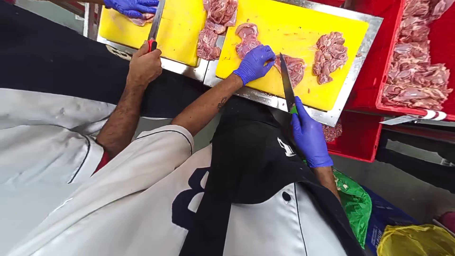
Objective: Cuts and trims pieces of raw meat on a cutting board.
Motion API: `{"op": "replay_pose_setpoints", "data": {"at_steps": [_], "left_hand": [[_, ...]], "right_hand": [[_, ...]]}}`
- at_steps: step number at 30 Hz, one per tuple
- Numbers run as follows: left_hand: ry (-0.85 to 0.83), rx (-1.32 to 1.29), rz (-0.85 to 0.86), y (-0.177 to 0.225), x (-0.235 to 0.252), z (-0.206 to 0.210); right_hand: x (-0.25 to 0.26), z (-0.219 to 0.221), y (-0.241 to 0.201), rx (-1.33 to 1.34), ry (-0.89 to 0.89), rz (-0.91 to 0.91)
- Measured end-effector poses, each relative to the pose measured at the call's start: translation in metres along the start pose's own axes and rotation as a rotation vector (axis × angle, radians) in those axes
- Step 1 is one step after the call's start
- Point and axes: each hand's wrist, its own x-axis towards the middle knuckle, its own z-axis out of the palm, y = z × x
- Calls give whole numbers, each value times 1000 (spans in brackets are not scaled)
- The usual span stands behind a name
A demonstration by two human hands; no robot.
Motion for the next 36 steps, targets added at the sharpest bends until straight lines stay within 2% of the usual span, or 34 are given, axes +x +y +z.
{"op": "replay_pose_setpoints", "data": {"at_steps": [3,7,10,12,15,18,20,22,25,27,30,31,32,33,34,35,36], "left_hand": [[-1,52,2,0,0,2],[-37,81,-24,6,5,-2],[-72,88,-71,6,8,-5],[-90,91,-160,2,14,-12],[-112,59,-317,-6,37,-26],[-202,16,-202,-6,35,-26],[-279,65,-69,6,27,-22],[-348,89,-45,26,10,-17],[-464,-132,-12,58,-4,-20],[-540,-511,107,90,0,-35],[-730,-1143,330,179,31,-53],[-826,-1361,440,200,39,-31],[-866,-1661,699,219,36,20],[-866,-1863,871,255,21,59],[-973,-1887,839,297,12,61],[-1250,-1599,564,343,11,18],[-1414,-1426,503,387,6,-3]], "right_hand": [[30,8,-10,-117,-36,7],[95,14,-40,-171,-11,40],[103,17,-46,-152,11,29],[78,15,-35,-166,-47,54],[0,1,-2,-173,-119,67],[-65,-21,21,-18,-170,77],[-82,-30,32,51,-126,95],[-94,-29,40,101,-51,133],[-109,-22,42,179,61,211],[-119,-9,35,250,124,253],[-132,5,28,338,190,295],[-133,9,27,341,220,301],[-137,15,23,342,253,307],[-141,23,18,346,309,306],[-138,28,18,343,380,303],[-135,32,17,341,421,298],[-132,34,11,356,447,293]]}}
